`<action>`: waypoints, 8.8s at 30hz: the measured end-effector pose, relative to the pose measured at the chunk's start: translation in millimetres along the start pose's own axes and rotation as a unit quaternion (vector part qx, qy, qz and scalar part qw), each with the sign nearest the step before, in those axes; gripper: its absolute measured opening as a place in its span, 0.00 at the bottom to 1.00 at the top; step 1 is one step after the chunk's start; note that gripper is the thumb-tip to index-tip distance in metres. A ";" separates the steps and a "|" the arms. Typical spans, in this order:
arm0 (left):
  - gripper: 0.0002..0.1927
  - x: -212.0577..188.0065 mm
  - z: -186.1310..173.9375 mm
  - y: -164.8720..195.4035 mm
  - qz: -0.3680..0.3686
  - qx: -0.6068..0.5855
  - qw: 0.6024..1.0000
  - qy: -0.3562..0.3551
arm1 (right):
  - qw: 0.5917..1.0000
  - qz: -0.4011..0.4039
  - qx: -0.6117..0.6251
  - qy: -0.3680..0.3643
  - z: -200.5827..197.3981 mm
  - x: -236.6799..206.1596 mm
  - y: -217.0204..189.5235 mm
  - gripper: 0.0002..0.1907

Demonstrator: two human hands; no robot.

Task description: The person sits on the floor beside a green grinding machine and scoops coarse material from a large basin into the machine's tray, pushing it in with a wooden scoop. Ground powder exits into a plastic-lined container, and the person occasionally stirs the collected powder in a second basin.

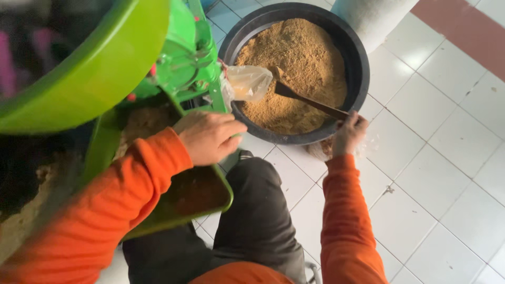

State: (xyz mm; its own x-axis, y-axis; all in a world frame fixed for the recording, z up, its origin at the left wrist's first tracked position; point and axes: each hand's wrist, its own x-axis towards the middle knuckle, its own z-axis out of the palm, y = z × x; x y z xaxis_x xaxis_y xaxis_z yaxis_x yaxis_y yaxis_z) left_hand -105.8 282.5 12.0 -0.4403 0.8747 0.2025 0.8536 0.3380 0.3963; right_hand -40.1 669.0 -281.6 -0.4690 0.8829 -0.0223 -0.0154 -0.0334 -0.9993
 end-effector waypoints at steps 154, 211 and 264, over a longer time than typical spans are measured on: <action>0.21 246.5 240.4 -252.6 -0.120 0.109 0.927 -0.338 | 0.581 -0.386 -0.598 -0.394 118.6 42.8 133.0 0.16; 0.32 147.9 62.9 -32.1 -0.028 0.099 0.965 -0.241 | 0.590 -0.265 -0.606 -0.462 59.9 54.2 147.5 0.20; 0.20 -36.7 22.2 92.5 -0.096 0.053 0.986 0.124 | 0.844 -0.065 -0.497 -0.189 -28.5 -90.0 142.2 0.30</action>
State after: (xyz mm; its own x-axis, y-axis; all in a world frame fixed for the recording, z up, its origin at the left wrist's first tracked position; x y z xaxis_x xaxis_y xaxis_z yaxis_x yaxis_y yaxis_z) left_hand -4.5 289.5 21.4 -0.6404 0.6831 0.3511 0.7661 0.5351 0.3562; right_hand 25.1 598.1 -422.5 -0.7719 0.6297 -0.0876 0.5721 0.6278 -0.5279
